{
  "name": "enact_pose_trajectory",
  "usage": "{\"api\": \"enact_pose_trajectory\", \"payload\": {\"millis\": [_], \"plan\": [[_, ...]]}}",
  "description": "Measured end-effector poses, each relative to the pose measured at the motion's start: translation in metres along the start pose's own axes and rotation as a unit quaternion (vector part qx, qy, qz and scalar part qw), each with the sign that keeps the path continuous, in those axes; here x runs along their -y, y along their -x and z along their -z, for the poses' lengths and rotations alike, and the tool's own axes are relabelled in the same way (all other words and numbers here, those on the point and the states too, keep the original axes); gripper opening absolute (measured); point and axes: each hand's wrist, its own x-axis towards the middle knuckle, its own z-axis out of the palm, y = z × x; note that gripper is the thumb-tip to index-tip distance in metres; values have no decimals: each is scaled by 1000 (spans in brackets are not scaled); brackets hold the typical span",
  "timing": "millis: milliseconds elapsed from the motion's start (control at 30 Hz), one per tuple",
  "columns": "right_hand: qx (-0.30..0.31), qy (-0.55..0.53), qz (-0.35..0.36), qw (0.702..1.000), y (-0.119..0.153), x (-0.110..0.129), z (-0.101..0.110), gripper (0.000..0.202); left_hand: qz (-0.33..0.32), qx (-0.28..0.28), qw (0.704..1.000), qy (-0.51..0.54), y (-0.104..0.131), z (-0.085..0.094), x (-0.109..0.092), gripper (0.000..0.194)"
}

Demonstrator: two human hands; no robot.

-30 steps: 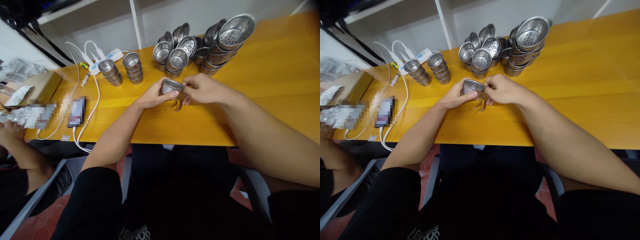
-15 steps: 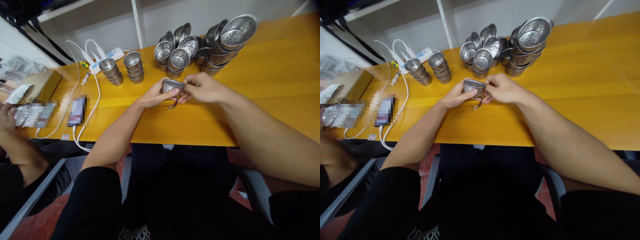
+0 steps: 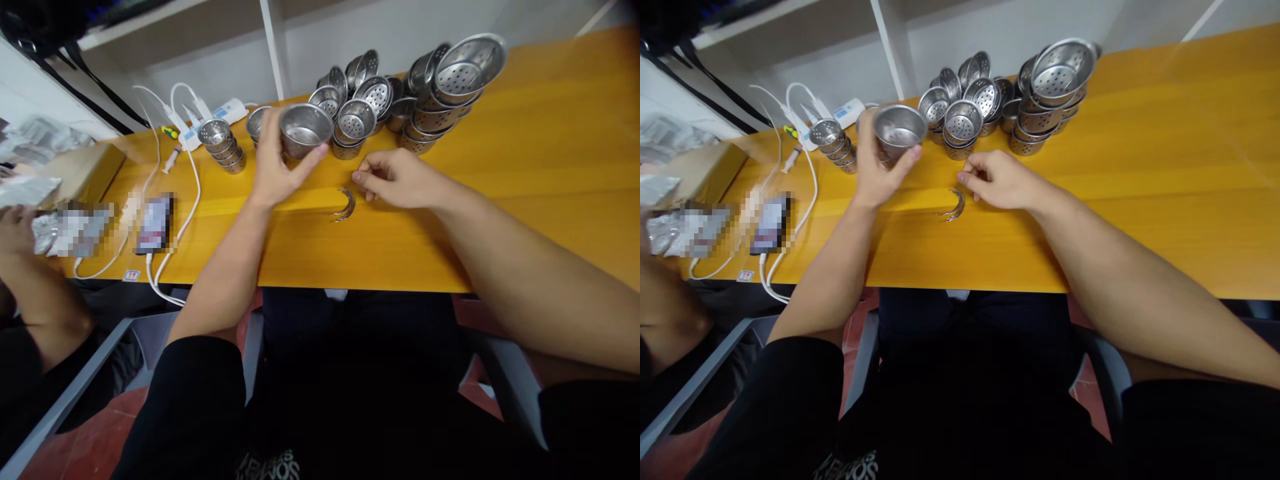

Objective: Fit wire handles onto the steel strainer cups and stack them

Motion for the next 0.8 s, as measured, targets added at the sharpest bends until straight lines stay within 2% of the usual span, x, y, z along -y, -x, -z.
{"api": "enact_pose_trajectory", "payload": {"millis": [100, 200, 300, 433, 533, 600, 667, 733, 800], "plan": [[0, 0, -1, 1000, 0, -1, 0, 37, 8, -109, 992, -56, -15, 35, 27, 110], [4, -24, -6, 1000, 1, -2, -1, 42, -10, -217, 972, -88, -27, 71, 56, 115], [9, -37, -5, 999, 2, -1, -2, 43, 43, -290, 948, -125, -29, 98, 80, 126], [13, -41, -18, 999, 4, 1, -4, 35, 105, -353, 910, -193, -21, 111, 101, 128], [14, -36, -20, 999, 4, 1, -4, 29, 137, -390, 896, -162, -18, 106, 111, 148], [15, -29, -22, 999, 4, -1, -5, 28, 147, -406, 891, -143, -17, 102, 112, 160], [16, -22, -23, 999, 4, -2, -5, 28, 157, -389, 895, -154, -15, 101, 108, 160], [18, -16, -18, 1000, 4, -2, -5, 27, 168, -350, 905, -174, -11, 103, 100, 148], [20, -13, -10, 1000, 4, -2, -5, 24, 162, -278, 930, -177, -7, 107, 89, 127]]}}
